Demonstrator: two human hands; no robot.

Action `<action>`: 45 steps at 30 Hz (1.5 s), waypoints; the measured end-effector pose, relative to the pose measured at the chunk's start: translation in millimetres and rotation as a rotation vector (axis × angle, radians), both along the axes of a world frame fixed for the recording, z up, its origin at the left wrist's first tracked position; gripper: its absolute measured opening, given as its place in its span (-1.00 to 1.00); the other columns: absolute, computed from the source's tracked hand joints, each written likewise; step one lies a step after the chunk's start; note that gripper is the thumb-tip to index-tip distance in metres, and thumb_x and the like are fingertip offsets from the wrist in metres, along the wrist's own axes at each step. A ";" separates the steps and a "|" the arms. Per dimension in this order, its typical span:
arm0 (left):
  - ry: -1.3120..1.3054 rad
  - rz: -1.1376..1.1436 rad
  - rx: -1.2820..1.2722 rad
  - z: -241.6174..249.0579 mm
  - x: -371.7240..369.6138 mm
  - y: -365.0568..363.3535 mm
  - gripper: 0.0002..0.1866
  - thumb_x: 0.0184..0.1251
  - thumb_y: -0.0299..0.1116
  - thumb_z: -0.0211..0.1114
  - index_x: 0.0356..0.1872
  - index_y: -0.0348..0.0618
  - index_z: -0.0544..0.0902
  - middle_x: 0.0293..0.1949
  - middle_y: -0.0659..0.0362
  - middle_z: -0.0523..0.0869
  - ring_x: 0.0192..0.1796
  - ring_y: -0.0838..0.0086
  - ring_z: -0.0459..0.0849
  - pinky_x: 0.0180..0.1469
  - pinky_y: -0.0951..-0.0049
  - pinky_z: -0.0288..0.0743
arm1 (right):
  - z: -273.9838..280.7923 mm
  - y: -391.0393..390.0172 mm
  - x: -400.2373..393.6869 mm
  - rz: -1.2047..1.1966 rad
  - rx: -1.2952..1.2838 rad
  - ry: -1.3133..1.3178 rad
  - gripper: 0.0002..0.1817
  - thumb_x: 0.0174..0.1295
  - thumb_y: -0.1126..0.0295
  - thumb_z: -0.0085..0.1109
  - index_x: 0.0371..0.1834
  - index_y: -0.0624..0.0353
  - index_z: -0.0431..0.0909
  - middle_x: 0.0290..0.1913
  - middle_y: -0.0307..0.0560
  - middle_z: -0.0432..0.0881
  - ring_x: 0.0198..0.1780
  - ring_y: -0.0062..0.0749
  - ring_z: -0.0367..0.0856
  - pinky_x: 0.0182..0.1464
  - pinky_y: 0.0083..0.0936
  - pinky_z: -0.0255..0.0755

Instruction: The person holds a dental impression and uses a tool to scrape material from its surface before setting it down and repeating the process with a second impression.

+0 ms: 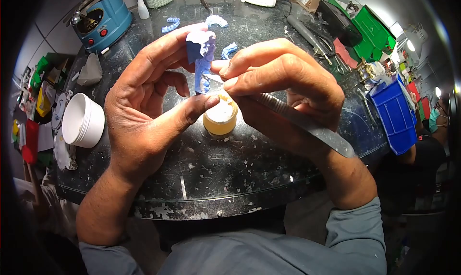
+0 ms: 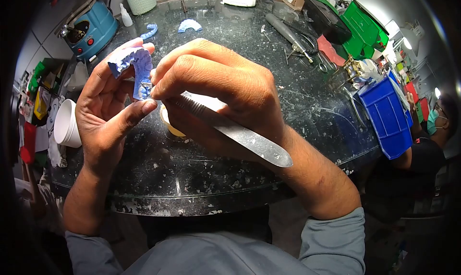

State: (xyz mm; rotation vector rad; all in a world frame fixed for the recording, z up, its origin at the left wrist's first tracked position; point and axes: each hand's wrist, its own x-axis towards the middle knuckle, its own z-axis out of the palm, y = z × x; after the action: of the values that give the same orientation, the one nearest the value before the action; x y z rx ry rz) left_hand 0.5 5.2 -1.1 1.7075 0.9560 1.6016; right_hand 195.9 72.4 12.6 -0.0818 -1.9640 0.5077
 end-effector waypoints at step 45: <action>-0.221 -0.123 -0.069 2.4 4.5 -1.0 -0.28 0.03 -0.66 0.44 0.24 -0.24 0.29 0.24 -0.22 0.52 0.16 0.39 0.63 0.26 0.41 0.47 | 0.2 -5.0 9.5 0.128 -0.166 -0.029 -0.68 0.01 0.83 0.15 -0.14 0.37 0.55 -0.08 0.10 0.55 0.00 -0.31 0.61 0.18 -0.32 0.55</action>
State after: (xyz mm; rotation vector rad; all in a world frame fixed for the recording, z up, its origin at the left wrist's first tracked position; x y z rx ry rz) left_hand 5.0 4.1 1.3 1.4774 0.7734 1.6180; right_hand 205.4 67.4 12.7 -0.0689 -1.9605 0.7571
